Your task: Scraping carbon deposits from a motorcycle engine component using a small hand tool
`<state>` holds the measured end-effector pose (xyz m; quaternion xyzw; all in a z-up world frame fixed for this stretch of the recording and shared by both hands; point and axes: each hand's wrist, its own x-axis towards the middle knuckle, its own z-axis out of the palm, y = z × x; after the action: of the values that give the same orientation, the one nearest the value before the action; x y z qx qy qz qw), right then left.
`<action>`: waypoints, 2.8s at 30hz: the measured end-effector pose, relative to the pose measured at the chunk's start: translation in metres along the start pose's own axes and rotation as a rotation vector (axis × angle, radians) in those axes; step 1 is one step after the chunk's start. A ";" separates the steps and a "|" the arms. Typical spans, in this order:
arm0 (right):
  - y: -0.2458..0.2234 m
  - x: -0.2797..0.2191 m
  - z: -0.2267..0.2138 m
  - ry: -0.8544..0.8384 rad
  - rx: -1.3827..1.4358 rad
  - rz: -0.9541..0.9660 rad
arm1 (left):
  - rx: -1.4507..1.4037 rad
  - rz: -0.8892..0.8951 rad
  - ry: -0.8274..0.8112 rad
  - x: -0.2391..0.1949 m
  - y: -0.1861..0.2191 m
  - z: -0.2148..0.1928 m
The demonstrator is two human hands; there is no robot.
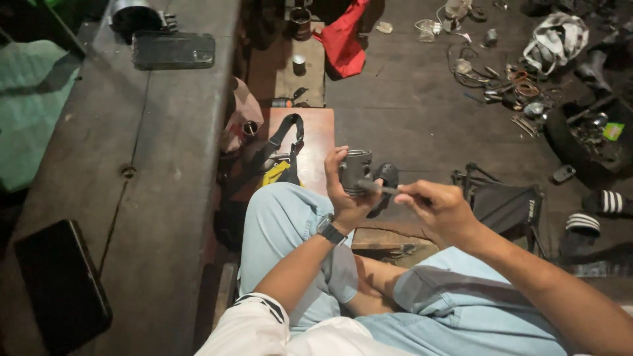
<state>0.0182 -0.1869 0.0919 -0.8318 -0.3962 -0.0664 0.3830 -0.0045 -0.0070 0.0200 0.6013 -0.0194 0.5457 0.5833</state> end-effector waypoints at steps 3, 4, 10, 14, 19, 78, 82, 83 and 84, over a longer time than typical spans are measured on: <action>0.002 0.001 -0.003 0.015 -0.003 0.025 | 0.003 0.016 -0.008 -0.002 -0.005 0.000; 0.001 0.004 -0.004 0.009 0.001 0.017 | 0.010 0.019 -0.001 -0.002 -0.004 -0.001; -0.010 0.006 0.001 0.049 -0.083 -0.116 | -0.044 -0.020 0.028 -0.005 0.000 -0.003; -0.020 0.010 -0.002 0.071 -0.070 -0.197 | -0.085 -0.014 0.066 -0.004 0.002 0.001; -0.026 0.008 0.002 0.043 -0.091 -0.203 | -0.054 -0.001 0.029 -0.007 -0.002 0.002; 0.006 0.009 -0.014 0.109 -0.092 -0.113 | 0.048 -0.037 -0.406 0.012 -0.002 -0.015; 0.003 0.006 -0.008 0.022 -0.175 -0.180 | 0.011 -0.034 -0.420 0.012 0.001 -0.014; 0.002 0.011 -0.012 0.072 -0.151 -0.170 | 0.033 -0.034 -0.432 0.012 0.002 -0.014; 0.002 0.015 -0.017 0.122 -0.128 -0.159 | 0.055 -0.034 -0.443 0.012 0.002 -0.015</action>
<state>0.0330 -0.1897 0.1089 -0.8148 -0.4318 -0.1725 0.3461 -0.0106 0.0105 0.0257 0.7224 -0.1222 0.3906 0.5573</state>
